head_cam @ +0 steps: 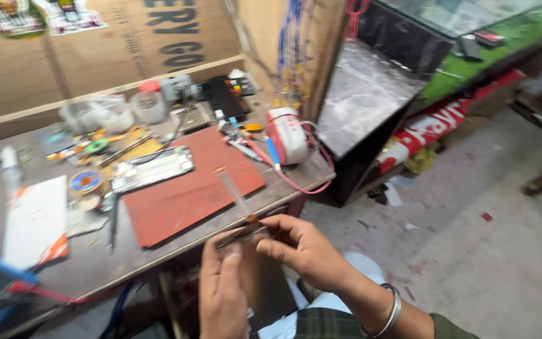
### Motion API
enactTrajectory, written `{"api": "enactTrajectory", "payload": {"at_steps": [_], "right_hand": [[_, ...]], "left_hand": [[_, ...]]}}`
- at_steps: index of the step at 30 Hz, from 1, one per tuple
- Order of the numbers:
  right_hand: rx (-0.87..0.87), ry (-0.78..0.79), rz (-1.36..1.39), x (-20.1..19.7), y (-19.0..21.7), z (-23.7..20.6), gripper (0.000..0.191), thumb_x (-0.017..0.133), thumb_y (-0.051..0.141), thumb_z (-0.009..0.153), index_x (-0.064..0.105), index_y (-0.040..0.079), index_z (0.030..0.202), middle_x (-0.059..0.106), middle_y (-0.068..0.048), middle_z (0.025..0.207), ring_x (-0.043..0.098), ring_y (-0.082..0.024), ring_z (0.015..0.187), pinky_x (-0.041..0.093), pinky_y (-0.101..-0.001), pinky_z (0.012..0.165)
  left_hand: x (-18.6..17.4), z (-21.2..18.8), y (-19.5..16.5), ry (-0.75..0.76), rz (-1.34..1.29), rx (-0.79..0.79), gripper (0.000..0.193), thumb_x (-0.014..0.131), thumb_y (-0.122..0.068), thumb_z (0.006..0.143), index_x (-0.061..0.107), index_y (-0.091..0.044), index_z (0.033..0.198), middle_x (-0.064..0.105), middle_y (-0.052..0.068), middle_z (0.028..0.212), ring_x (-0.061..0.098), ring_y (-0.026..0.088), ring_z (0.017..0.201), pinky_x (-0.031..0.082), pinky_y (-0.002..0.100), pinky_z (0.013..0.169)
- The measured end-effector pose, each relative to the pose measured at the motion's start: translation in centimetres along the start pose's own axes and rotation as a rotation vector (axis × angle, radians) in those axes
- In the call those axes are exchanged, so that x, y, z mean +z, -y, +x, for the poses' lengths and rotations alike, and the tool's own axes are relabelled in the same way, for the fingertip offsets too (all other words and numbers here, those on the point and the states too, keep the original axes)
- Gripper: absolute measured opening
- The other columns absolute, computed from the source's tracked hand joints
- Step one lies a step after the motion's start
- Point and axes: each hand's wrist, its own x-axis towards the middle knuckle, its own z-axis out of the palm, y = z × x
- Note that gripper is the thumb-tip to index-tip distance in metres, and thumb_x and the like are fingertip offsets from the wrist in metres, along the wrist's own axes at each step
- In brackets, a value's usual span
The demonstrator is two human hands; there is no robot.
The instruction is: The person peels a protective film off a phone screen and handles the phone at a repair workbench, then solders components on a phone circuit board with a soldering iron, steadying the board with the other hand.
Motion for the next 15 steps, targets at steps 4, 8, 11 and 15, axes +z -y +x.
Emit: {"api": "enactTrajectory", "payload": {"at_steps": [4, 8, 11, 15], "right_hand": [[-0.077, -0.035, 0.053, 1.4, -1.3, 0.5, 0.018, 0.070, 0.012, 0.096, 0.071, -0.002, 0.108, 0.070, 0.000, 0.099, 0.060, -0.006, 0.092, 0.051, -0.0247, 0.086], [-0.139, -0.025, 0.101, 1.2, -1.9, 0.5, 0.012, 0.070, 0.010, 0.098, 0.071, -0.001, 0.103, 0.068, 0.000, 0.095, 0.058, -0.007, 0.090, 0.049, -0.0253, 0.083], [-0.151, -0.097, 0.180, 1.3, -1.6, 0.8, 0.013, 0.067, 0.008, 0.099, 0.070, -0.003, 0.106, 0.069, -0.003, 0.096, 0.062, -0.009, 0.088, 0.052, -0.0262, 0.081], [-0.076, -0.181, 0.362, 0.1, 0.2, 1.9, 0.015, 0.061, 0.008, 0.097, 0.065, -0.003, 0.107, 0.074, -0.010, 0.095, 0.071, -0.014, 0.081, 0.059, -0.0290, 0.075]], "left_hand": [[1.3, -1.2, -2.9, 0.104, -0.009, 0.101, 0.029, 0.044, -0.008, 0.104, 0.058, 0.001, 0.128, 0.067, 0.010, 0.119, 0.062, 0.014, 0.108, 0.049, 0.029, 0.097], [1.4, -1.4, -4.4, 0.142, 0.032, 0.055, 0.030, 0.045, -0.011, 0.105, 0.058, 0.000, 0.129, 0.067, 0.008, 0.119, 0.060, 0.011, 0.109, 0.048, 0.026, 0.097], [1.3, -1.7, -4.7, 0.143, 0.068, -0.071, 0.033, 0.051, -0.014, 0.102, 0.057, -0.003, 0.133, 0.065, 0.005, 0.115, 0.057, 0.010, 0.100, 0.046, 0.025, 0.087], [1.2, -2.0, -4.5, 0.268, 0.197, -0.120, 0.037, 0.051, -0.023, 0.104, 0.059, 0.000, 0.133, 0.064, 0.003, 0.114, 0.056, 0.007, 0.099, 0.046, 0.024, 0.086]]}}
